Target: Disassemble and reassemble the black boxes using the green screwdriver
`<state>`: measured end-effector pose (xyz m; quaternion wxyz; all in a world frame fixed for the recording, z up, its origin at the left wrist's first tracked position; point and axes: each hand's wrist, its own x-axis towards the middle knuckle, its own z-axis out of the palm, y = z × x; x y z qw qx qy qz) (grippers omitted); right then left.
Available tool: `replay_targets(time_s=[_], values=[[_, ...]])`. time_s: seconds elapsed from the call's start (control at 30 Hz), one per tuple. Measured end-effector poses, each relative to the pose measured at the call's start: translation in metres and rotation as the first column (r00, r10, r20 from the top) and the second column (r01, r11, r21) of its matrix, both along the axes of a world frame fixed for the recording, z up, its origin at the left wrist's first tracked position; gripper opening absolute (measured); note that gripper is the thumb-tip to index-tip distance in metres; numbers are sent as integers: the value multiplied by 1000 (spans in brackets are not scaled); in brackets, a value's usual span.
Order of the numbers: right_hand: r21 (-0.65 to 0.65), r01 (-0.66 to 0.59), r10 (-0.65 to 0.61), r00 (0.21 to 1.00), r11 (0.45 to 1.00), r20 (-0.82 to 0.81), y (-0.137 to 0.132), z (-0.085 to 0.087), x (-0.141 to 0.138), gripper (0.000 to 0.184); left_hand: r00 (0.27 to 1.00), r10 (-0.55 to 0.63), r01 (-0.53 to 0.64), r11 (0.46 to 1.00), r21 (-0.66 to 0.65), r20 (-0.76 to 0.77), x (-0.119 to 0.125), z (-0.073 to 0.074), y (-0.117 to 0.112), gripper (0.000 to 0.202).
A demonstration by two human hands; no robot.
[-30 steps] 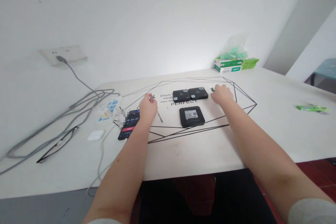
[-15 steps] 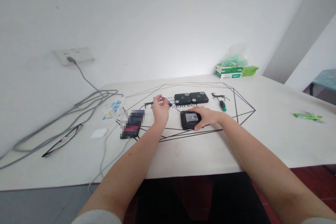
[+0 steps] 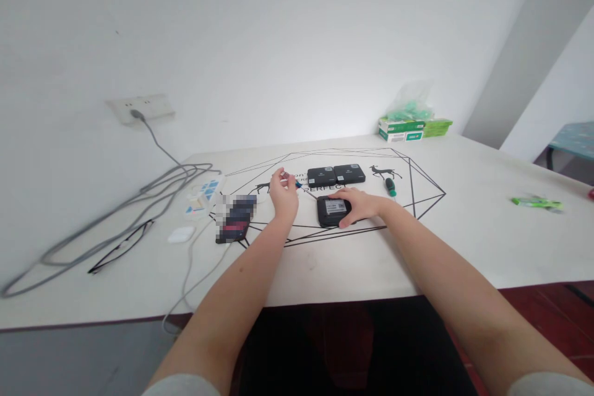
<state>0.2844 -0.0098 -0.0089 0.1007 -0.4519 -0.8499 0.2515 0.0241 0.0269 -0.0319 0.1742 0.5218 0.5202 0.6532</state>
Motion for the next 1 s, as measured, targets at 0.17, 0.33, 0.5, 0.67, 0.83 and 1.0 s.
replay_targets(time_s=[0.17,0.33,0.5,0.67,0.83,1.0], values=[[-4,7,-7,1000,1000,11,-1,3,-1,117,987,66,-63,998,23,-148,0,6,0,40],[-1,19,-19,1000,1000,-7,-4,5,-1,115,963,109,-85,991,106,-245,5,15,-7,39],[32,20,-20,1000,999,-20,0,-3,0,114,947,102,-61,988,141,-305,15,21,-12,38],[43,10,-7,997,999,-78,10,-16,1,115,916,-2,44,995,94,-401,26,23,-8,53],[-61,-15,7,990,998,-138,27,-16,0,119,911,-81,86,996,-5,-405,29,22,-3,69],[-157,-32,12,992,987,-127,36,-12,2,125,982,-153,145,987,-73,-111,26,16,3,69]])
